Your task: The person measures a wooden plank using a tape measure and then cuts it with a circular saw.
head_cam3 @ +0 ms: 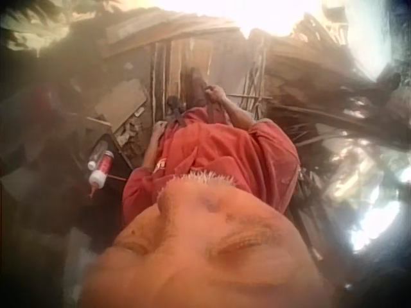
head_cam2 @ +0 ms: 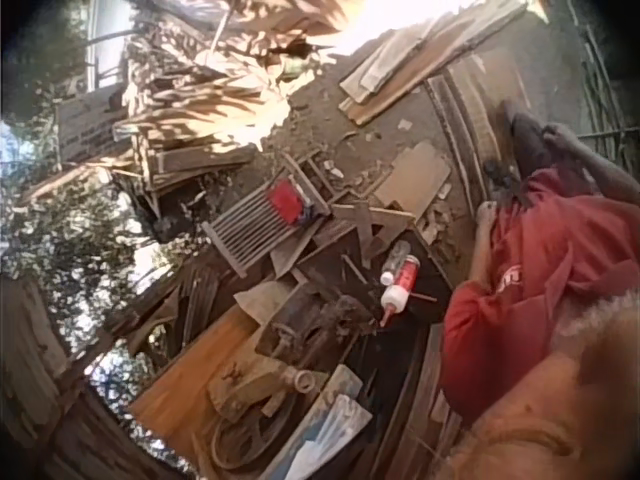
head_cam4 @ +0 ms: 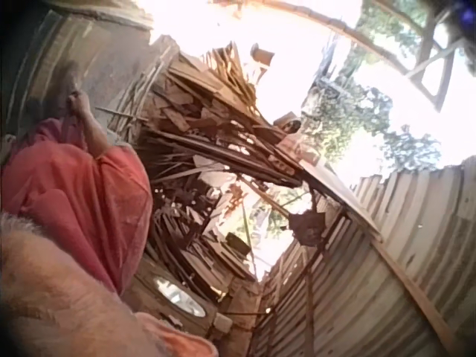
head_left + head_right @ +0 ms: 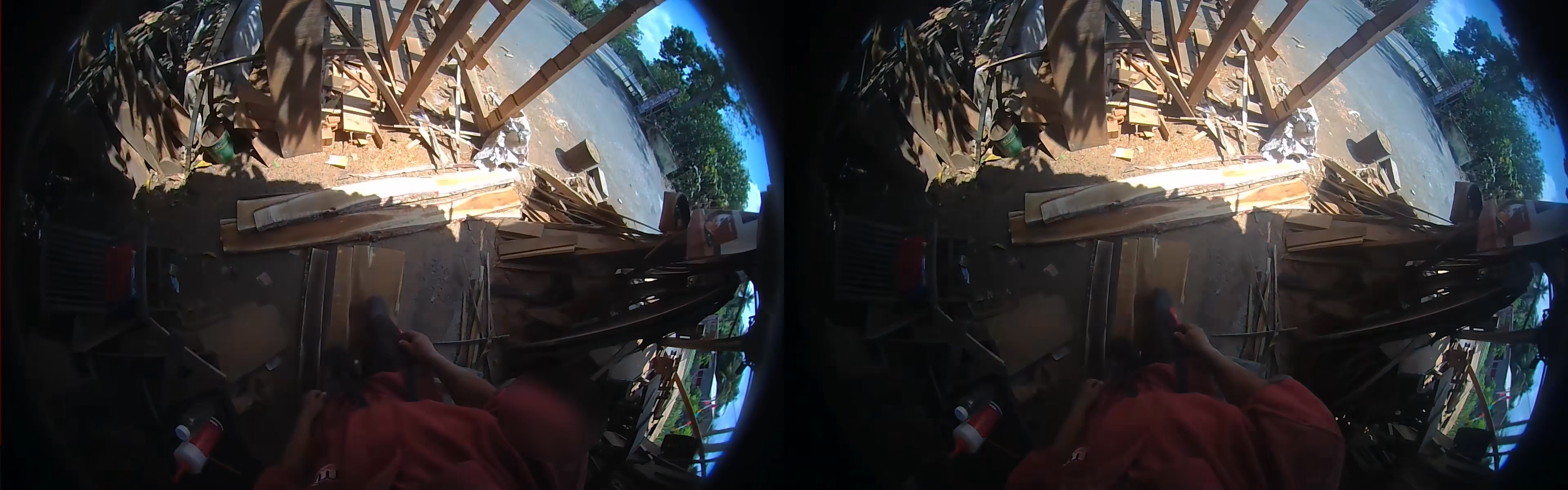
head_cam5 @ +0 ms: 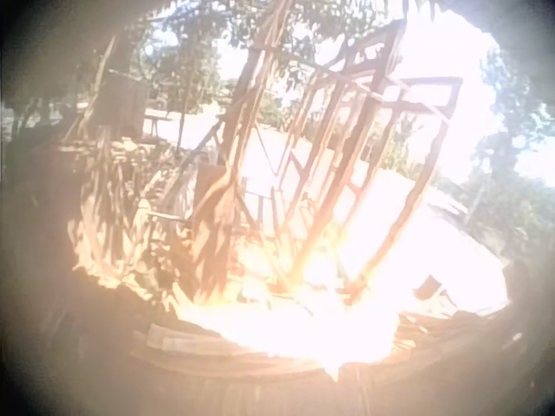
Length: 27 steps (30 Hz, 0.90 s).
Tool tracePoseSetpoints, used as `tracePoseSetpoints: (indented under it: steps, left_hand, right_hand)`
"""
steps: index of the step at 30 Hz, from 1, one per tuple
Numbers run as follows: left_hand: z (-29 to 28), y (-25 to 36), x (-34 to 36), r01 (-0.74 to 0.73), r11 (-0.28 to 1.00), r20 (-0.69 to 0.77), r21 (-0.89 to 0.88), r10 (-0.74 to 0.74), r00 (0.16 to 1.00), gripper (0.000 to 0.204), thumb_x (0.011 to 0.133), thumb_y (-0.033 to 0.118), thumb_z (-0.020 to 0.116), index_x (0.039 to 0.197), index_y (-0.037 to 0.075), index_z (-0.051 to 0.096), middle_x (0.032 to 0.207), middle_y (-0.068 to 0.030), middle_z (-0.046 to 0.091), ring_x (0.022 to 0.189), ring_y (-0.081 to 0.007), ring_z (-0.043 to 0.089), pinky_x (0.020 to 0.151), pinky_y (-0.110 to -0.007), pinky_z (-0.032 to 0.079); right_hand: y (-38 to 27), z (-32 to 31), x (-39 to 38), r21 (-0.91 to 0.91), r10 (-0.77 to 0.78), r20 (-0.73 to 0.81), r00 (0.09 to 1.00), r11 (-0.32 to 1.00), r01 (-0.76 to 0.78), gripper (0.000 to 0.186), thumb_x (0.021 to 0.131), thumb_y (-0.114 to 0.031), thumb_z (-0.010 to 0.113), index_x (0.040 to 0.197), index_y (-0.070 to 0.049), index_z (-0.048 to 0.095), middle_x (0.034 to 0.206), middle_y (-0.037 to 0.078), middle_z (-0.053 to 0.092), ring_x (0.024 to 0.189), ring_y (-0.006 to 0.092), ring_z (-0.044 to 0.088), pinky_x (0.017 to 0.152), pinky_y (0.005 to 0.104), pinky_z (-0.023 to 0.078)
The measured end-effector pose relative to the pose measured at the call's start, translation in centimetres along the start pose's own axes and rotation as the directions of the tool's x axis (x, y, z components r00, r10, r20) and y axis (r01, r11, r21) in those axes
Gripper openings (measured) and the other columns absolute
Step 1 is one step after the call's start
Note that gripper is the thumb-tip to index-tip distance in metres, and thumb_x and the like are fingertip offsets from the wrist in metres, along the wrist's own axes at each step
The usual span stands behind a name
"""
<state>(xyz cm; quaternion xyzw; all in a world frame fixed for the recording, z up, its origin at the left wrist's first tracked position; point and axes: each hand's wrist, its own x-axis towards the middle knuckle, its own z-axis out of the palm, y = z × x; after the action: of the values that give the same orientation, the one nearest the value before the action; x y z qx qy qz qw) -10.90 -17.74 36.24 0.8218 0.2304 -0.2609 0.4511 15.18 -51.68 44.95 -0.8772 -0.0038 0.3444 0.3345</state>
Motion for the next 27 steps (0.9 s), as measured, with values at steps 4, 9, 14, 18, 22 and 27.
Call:
tracePoseSetpoints:
  steps: [4,9,14,18,22,27]
  left_hand:
    - [-0.7,2.3,2.7,0.223,0.958,-0.121,-0.183,-0.247,0.961,0.034,0.09,0.032,0.064,0.099,-0.001,0.07,0.102,-0.0249,0.069,0.099,-0.0423,0.066,0.085,-0.048,0.052]
    - [-2.4,3.7,11.4,0.348,0.874,-0.163,-0.339,-0.42,0.893,0.036,0.091,0.031,0.064,0.104,-0.003,0.069,0.105,-0.0235,0.07,0.098,-0.0353,0.068,0.086,-0.044,0.053]
    - [-4.9,7.3,24.8,0.385,0.819,-0.111,-0.426,-0.47,0.876,0.036,0.093,0.032,0.063,0.106,-0.001,0.069,0.101,-0.0161,0.071,0.095,-0.0268,0.067,0.083,-0.04,0.053]
    - [-10.3,15.9,43.0,0.48,0.485,0.169,-0.731,-0.552,0.816,0.04,0.1,0.033,0.057,0.126,0.003,0.06,0.098,-0.0019,0.064,0.085,-0.0138,0.062,0.07,-0.029,0.051]
    - [-13.9,11.2,61.3,0.435,0.67,0.037,-0.601,-0.521,0.853,0.046,0.102,0.036,0.053,0.139,0.008,0.05,0.121,-0.0055,0.059,0.106,-0.0176,0.058,0.086,-0.037,0.05]
    - [-20.8,-4.0,75.8,0.248,0.539,-0.219,-0.805,-0.657,0.721,0.069,0.098,0.046,0.059,0.153,0.011,0.033,0.152,-0.0162,0.039,0.139,-0.0321,0.04,0.107,-0.056,0.04]
  right_hand:
    - [-4.6,-2.6,9.6,-0.274,-0.053,0.125,0.991,0.958,0.085,0.036,0.087,-0.034,0.064,0.11,-0.008,0.07,0.104,0.02,0.071,0.103,0.038,0.067,0.092,0.0469,0.052]
    - [-11.5,-3.2,24.1,-0.569,-0.096,0.223,0.97,0.795,0.21,0.035,0.086,-0.038,0.063,0.106,-0.011,0.072,0.117,0.019,0.066,0.121,0.0365,0.056,0.097,0.0528,0.047]
    - [-15.5,-5.7,35.5,-0.666,-0.298,0.243,0.923,0.641,0.382,0.044,0.086,-0.047,0.063,0.111,-0.012,0.072,0.124,0.015,0.062,0.13,0.036,0.046,0.108,0.0579,0.033]
    - [-15.5,-10.3,39.3,-0.66,0.097,0.517,0.85,0.678,0.324,0.05,0.086,-0.05,0.065,0.119,-0.013,0.068,0.118,0.014,0.064,0.124,0.0343,0.053,0.111,0.0538,0.032]
    - [-12.6,-13.1,43.2,-0.475,0.037,0.34,0.94,0.869,0.138,0.04,0.089,-0.039,0.065,0.117,-0.011,0.065,0.114,0.013,0.065,0.116,0.0321,0.059,0.105,0.048,0.039]
    - [-14.2,-13.5,47.5,-0.478,-0.008,0.367,0.93,0.856,0.196,0.029,0.09,-0.03,0.063,0.11,-0.009,0.064,0.106,0.012,0.066,0.108,0.03,0.062,0.104,0.0478,0.04]
